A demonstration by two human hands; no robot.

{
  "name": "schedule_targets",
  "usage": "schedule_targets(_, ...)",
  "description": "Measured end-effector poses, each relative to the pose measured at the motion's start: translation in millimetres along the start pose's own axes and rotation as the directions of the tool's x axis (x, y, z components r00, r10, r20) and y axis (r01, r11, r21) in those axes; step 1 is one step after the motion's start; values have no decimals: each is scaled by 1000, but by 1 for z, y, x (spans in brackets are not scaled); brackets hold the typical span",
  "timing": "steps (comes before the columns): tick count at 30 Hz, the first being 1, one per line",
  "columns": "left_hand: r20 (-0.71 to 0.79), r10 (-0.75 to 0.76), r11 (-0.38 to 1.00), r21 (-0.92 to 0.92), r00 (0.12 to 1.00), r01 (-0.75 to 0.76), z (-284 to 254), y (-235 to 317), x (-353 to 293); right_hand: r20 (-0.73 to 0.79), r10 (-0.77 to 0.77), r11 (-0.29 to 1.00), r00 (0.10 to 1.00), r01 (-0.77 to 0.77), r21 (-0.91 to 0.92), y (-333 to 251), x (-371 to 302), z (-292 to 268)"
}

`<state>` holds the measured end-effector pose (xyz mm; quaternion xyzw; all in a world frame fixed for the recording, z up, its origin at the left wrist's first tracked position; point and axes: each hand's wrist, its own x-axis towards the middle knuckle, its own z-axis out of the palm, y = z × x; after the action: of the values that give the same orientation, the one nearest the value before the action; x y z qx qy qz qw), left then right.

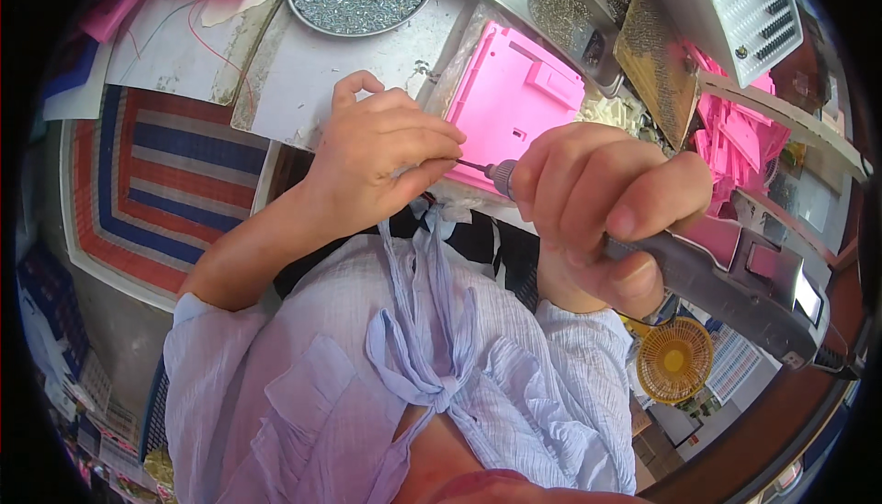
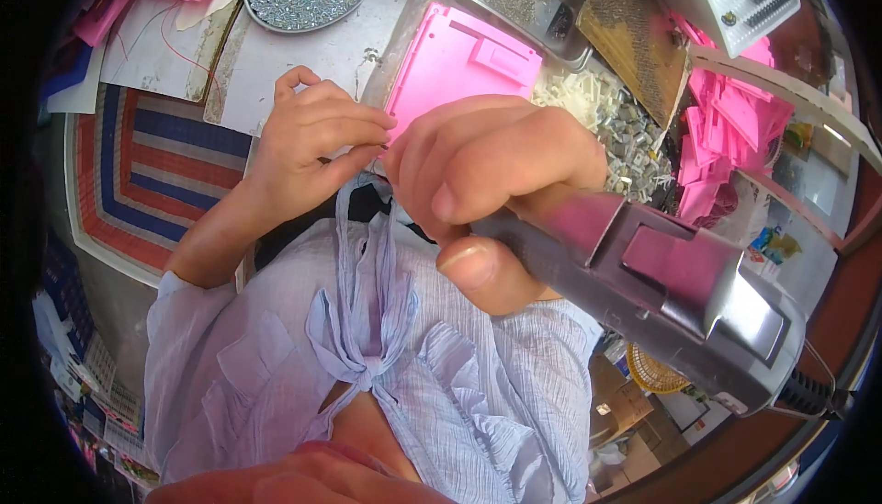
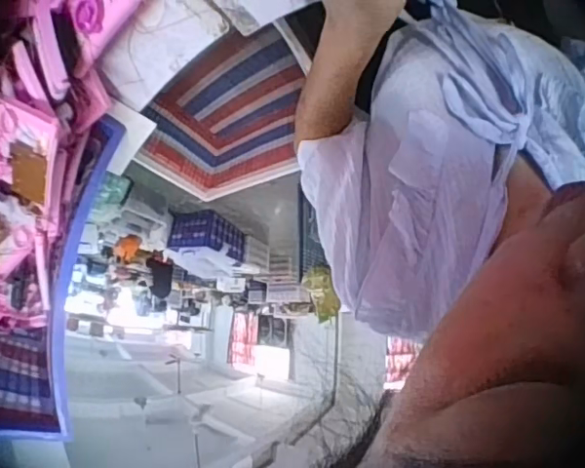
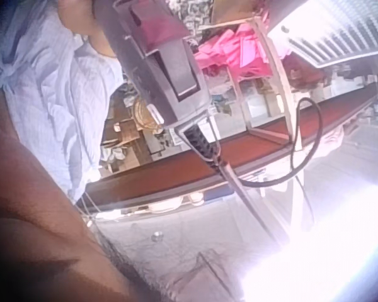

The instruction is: Soldering and assembling electronic components such as speakers and circuit boards into pink plastic toy housings.

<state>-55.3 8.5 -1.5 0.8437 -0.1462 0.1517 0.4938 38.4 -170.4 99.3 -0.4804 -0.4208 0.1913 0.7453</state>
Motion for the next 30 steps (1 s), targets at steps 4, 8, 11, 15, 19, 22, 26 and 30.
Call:
schedule_targets(4,14,1,998,60,1000,-2,-3,5,2,-7,21,1000,1000,-20,23,3,-1,4)
schedule_targets(8,55,24,994,107,998,-30,-7,8,3,31,20,993,999,-24,112,5,-5,0)
schedule_targets(11,50,6,993,116,999,-11,-9,11,3,16,24,994,1000,-25,108,5,-8,2)
schedule_targets(15,-44,-17,1000,0,999,17,3,8,2,-64,18,1000,998,-18,6,3,-6,9)
schedule_targets(19,22,13,999,34,1000,-13,1,6,0,-61,27,1000,998,-26,12,2,-7,10)
schedule_targets(22,47,30,997,66,998,-33,-5,10,0,-43,47,999,998,-46,22,2,-8,10)
schedule_targets(26,56,95,989,107,994,-100,-5,10,0,-53,48,999,997,-47,27,4,-10,13)
schedule_targets(30,175,82,986,128,981,-106,-9,7,0,-108,90,995,990,-85,55,5,-17,16)
